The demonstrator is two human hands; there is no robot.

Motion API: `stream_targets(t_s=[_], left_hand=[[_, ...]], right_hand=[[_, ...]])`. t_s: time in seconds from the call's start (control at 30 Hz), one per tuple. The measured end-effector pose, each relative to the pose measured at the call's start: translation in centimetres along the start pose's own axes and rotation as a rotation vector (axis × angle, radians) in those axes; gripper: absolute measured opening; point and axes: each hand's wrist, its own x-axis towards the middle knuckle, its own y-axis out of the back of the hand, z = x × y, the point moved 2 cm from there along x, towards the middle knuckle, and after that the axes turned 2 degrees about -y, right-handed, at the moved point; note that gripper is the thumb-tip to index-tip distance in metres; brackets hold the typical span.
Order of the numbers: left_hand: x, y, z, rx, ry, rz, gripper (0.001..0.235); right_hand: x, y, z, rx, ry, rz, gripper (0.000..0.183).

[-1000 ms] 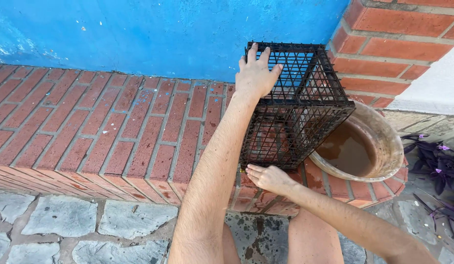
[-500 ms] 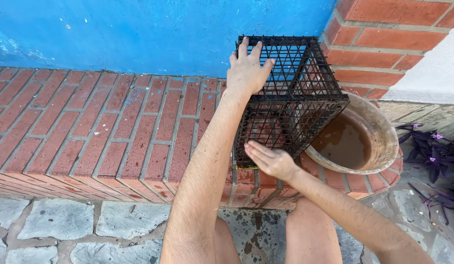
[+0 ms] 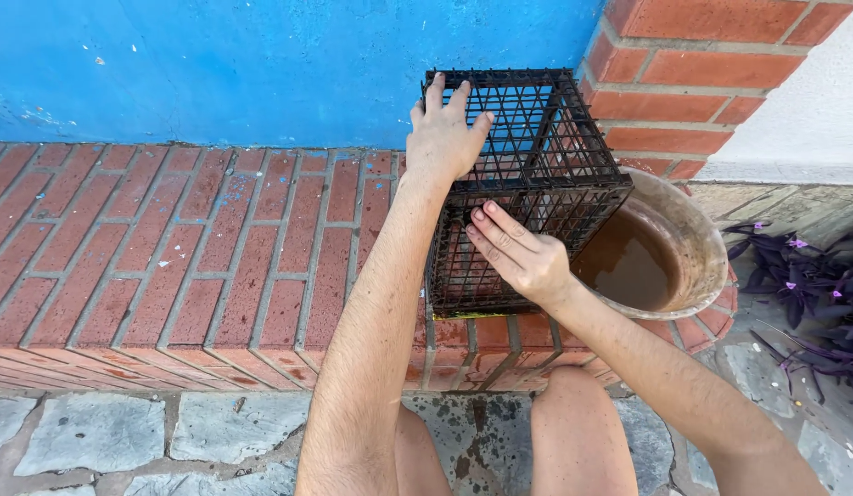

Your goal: The person scrubs a wire mesh cage with a sponge dipped in water.

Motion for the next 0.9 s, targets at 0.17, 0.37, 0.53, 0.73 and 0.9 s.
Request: stream_targets(t_s=[0.17,0.37,0.53,0.73,0.9], left_hand=[[0.0,0.1,0.0,-0.024,0.013,-0.018,0.067],[0.2,-0.6,-0.3,0.030,-0.015,0.008,0.062],[0.3,-0.7,-0.5,0.068,-0.044,0.051,0.057],[0.1,-0.8,-0.8,0.085,-0.072,0.100,0.056],[0.4,-0.9,-0.8,0.075,-0.054,0.069,0.056]], right_hand=[[-10.5,-6.3,-5.3,-0.033,-0.031,-0.200,0.052],[-14.6,-5.8,-9.7,0.325,-0.047,-0.642,0.049],[-9.8,-2.4,-5.6,0.268,-0.112,-0.407,0.027],[-6.5,-2.6,-1.7,-0.027,-0.229,-0.223,0.022],[-14.8,-5.0,-8.3,0.095,-0.174,-0.483,0.028]])
